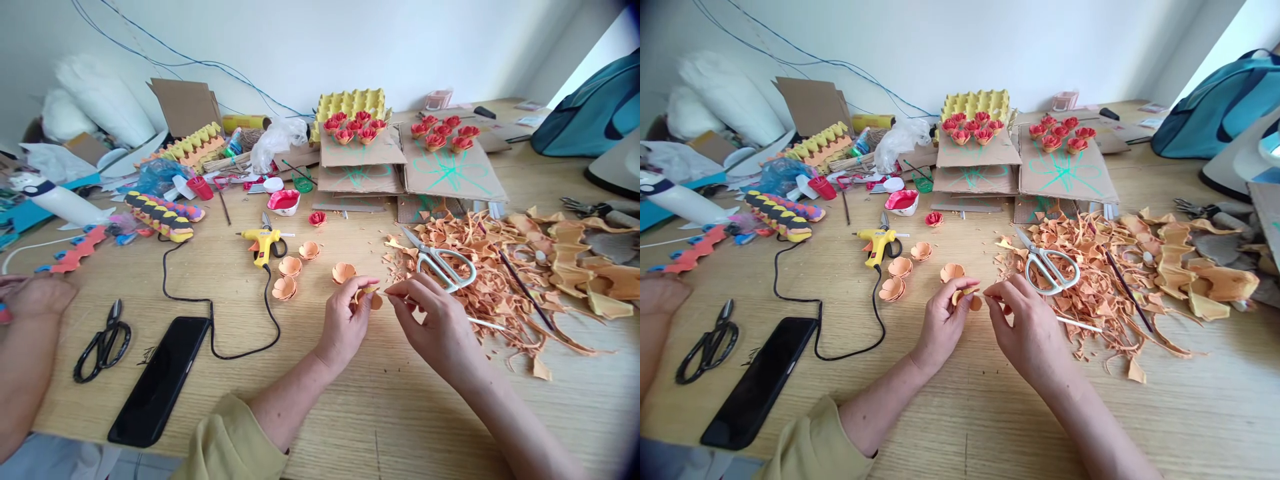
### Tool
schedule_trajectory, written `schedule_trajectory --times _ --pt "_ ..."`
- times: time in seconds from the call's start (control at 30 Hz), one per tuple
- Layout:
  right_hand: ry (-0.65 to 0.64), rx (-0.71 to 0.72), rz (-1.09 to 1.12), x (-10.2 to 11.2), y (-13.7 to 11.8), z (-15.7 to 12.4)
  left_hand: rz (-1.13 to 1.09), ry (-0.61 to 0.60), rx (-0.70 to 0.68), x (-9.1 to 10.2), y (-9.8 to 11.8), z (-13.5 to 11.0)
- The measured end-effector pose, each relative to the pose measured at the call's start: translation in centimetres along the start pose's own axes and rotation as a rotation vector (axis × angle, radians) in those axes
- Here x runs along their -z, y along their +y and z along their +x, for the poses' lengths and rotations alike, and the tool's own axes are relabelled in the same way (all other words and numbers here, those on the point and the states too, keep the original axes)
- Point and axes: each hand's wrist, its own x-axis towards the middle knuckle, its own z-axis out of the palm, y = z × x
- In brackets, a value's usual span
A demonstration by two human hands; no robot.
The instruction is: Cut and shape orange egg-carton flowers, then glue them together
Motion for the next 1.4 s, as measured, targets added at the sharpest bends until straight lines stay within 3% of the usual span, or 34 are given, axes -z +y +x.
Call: schedule_trajectory --times 0.27,0.63,1.4 --pt "-0.071 -0.027 -0.034 -0.62 0.56 -0.11 -0.081 -0.016 0.061 -0.21 -0.71 -0.14" --pt "-0.013 0.029 -0.317 -0.94 0.57 -0.33 0.016 -0.084 -0.023 -0.66 -0.51 -0.61" --pt "-0.078 0.076 -0.277 -0.87 0.42 -0.17 0.153 -0.057 0.036 -0.18 -0.43 -0.18"
